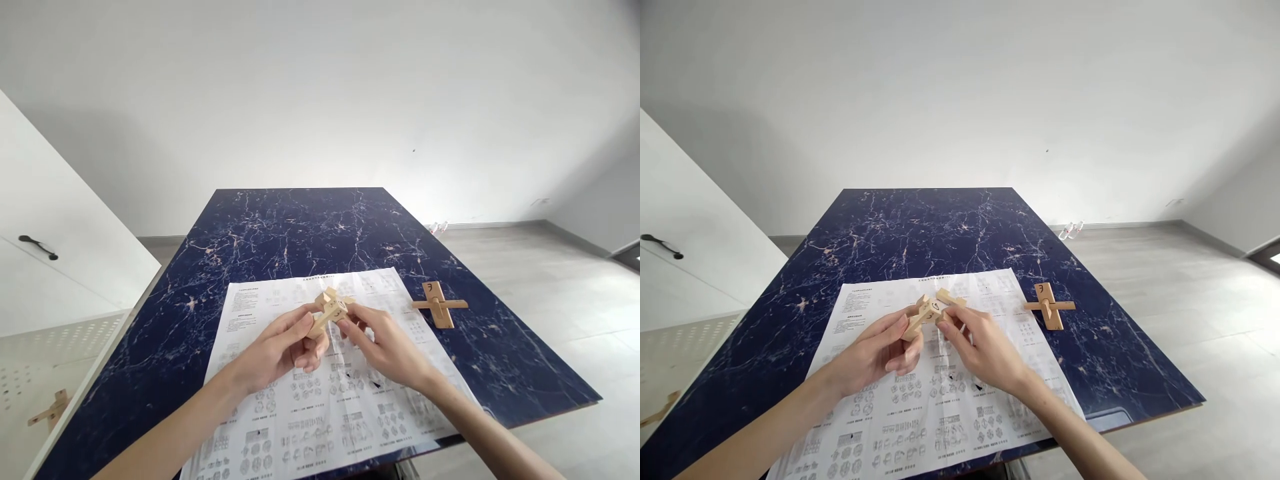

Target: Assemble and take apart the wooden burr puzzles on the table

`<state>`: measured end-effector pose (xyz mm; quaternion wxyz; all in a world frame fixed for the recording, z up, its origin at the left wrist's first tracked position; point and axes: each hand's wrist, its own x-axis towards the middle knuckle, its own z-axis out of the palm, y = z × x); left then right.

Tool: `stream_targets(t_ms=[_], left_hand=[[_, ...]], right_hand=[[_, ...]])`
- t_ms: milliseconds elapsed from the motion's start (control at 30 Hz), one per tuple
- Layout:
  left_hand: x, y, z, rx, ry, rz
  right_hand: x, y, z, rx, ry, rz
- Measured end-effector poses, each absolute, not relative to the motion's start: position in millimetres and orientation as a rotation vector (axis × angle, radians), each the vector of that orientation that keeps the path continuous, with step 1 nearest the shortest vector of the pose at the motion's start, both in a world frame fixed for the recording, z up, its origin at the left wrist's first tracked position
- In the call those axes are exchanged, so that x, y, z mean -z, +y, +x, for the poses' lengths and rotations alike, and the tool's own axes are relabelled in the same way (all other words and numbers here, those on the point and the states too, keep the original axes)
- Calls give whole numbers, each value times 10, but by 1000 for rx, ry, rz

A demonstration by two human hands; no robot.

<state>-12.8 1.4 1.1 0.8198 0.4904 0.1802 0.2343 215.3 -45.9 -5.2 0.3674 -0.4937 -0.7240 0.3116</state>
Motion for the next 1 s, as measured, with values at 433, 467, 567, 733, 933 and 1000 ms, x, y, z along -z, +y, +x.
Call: stream_targets(t_ms=[433,467,567,733,933,1000], left_hand=[[132,-28,-131,-843,1204,2055],[162,-22,-134,-838,1208,2097],[222,-10,-134,-793,1218,2209],[245,-2,-126,-731,1169,2377],[274,2,-140,-680,1090,2502],[283,5,-144,-658,1099,2521]], right_hand=[[392,-53,2692,-113,-2034,-1700],[405,-49,2676,-98,-2045,-1698],[418,-69,2627,-69,-2060,-1690],[421,-124,2586,-104,-2078,-1618],[416,-179,2496,-196,-2165,-1464],[402,-198,2465,-242,-2198,-1404]])
